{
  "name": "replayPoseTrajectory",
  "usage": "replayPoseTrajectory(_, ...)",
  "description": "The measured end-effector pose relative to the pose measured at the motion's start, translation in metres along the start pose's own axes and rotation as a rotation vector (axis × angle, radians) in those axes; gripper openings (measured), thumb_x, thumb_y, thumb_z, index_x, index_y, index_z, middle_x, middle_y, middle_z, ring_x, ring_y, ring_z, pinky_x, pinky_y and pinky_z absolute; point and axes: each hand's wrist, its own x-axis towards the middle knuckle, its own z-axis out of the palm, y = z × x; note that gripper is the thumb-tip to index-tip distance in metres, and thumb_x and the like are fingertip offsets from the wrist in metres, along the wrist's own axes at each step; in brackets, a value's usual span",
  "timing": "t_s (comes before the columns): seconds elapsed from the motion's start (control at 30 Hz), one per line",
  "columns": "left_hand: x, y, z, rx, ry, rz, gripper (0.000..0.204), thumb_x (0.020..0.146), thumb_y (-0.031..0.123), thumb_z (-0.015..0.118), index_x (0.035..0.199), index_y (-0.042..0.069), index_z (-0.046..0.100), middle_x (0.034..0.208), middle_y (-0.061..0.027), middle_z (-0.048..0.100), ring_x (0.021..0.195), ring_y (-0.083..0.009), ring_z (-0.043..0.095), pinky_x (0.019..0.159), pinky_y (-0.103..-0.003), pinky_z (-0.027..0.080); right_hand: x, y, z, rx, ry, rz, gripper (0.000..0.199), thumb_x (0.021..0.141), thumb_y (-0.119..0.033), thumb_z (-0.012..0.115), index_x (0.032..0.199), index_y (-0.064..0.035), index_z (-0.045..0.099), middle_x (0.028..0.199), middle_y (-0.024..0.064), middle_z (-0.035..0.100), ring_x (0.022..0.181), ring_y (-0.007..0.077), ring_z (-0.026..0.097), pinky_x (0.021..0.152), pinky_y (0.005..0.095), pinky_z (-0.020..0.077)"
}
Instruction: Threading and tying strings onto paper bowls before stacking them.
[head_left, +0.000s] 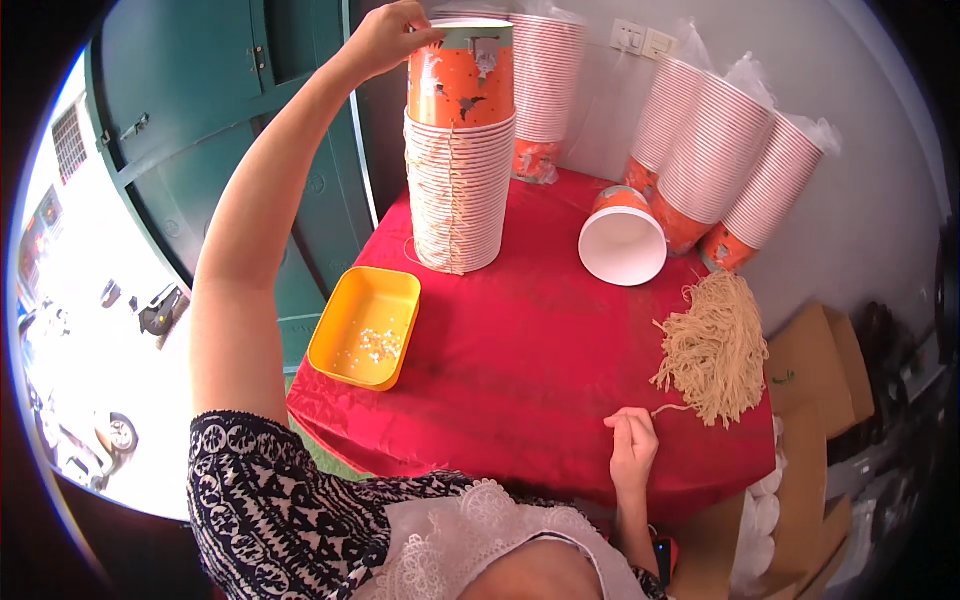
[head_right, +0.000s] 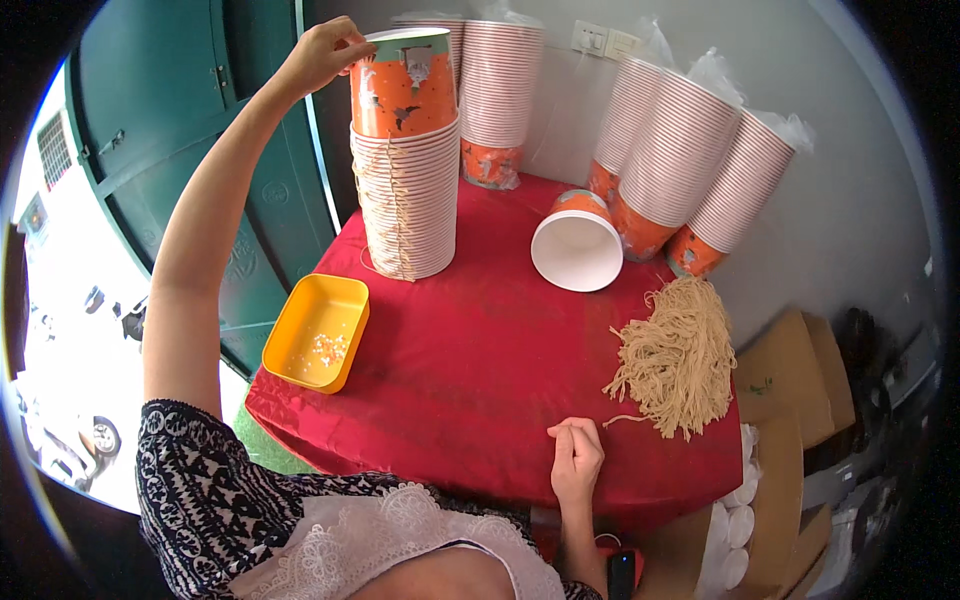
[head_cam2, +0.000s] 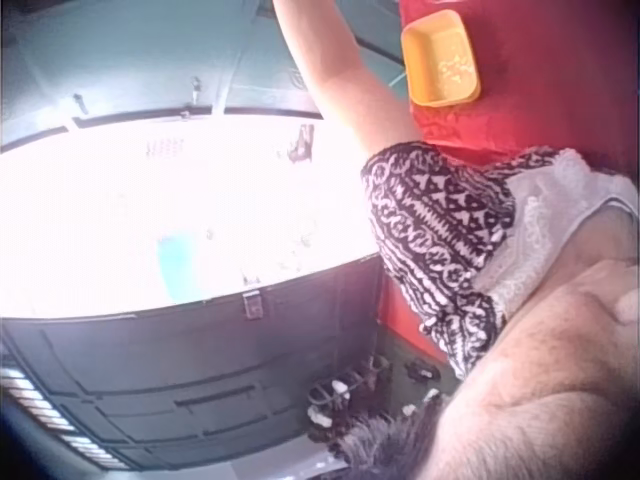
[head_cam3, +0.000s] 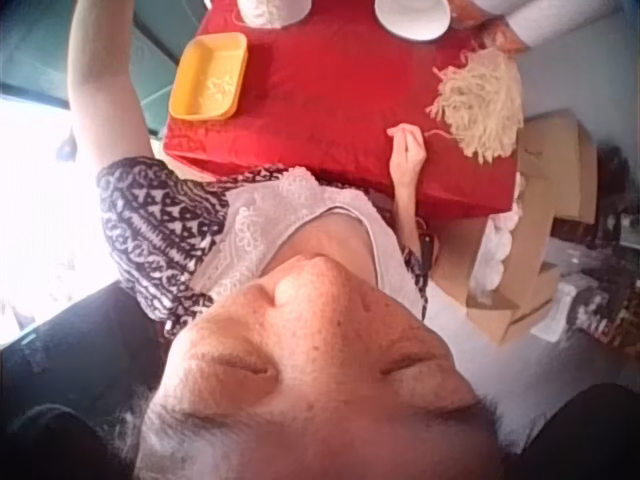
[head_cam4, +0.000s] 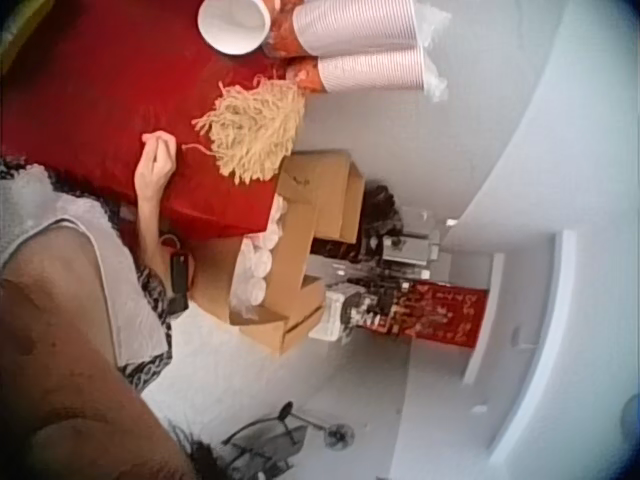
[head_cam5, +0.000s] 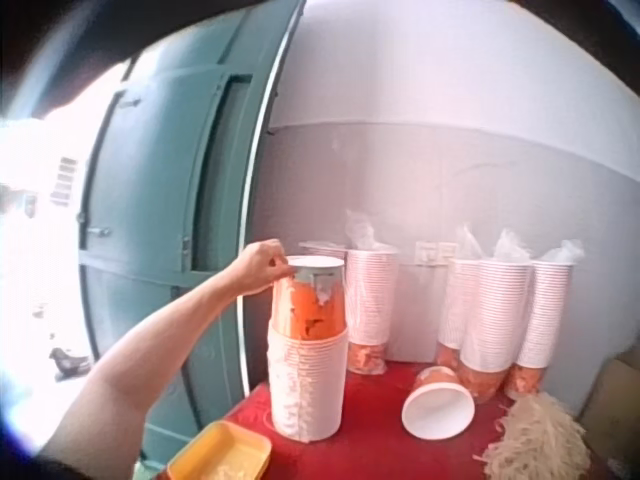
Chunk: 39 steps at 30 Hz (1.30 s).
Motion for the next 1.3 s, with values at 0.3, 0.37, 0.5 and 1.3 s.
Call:
replayPoseTrajectory(0.3,-0.061,0.137,0.030,0.070,0.333,0.151,0.024,0.083,0.005,0.065,0.107,-0.001,0.067,0.112,-0.0181,0.061,0.085,-0.0334,0.067,0.075,-0.041,0.055,0.036,0.001,-0.039,0.089,-0.004,0.044,0.012,0.095,-0.003,0.057,0.092,0.0041,0.067,0.092,0.0101,0.063,0.086,0.0194,0.061,0.077,0.0299,0.0482)
replayPoseTrajectory(0.37,-0.078,0.166,0.049,-0.014,0.115,0.152,0.013,0.083,0.005,0.066,0.096,0.001,0.066,0.098,-0.0169,0.063,0.079,-0.0332,0.068,0.071,-0.040,0.055,0.063,0.011,-0.040,0.013,0.014,-0.087,0.010,0.095,-0.001,0.056,0.097,0.0027,0.065,0.090,0.0024,0.060,0.075,0.0081,0.053,0.066,0.0235,0.0440)
replayPoseTrajectory(0.5,-0.109,0.219,0.124,-0.116,-0.276,0.122,0.026,0.086,0.024,0.067,0.074,0.001,0.064,0.076,-0.0203,0.067,0.075,-0.0381,0.067,0.069,-0.048,0.054,0.120,0.043,-0.037,-0.069,0.059,-0.070,0.007,0.089,0.000,0.064,0.094,0.0026,0.061,0.087,0.0110,0.060,0.077,0.0215,0.060,0.070,0.0329,0.0488)
replayPoseTrajectory(1.3,-0.168,0.259,0.345,-0.461,0.192,-0.704,0.012,0.080,0.009,0.069,0.081,0.000,0.061,0.074,-0.0178,0.066,0.069,-0.0341,0.066,0.066,-0.043,0.052,0.267,0.141,0.019,-0.413,0.281,-0.195,0.020,0.087,-0.006,0.065,0.097,-0.0032,0.048,0.093,0.0203,0.058,0.084,0.0431,0.061,0.072,0.0500,0.0509)
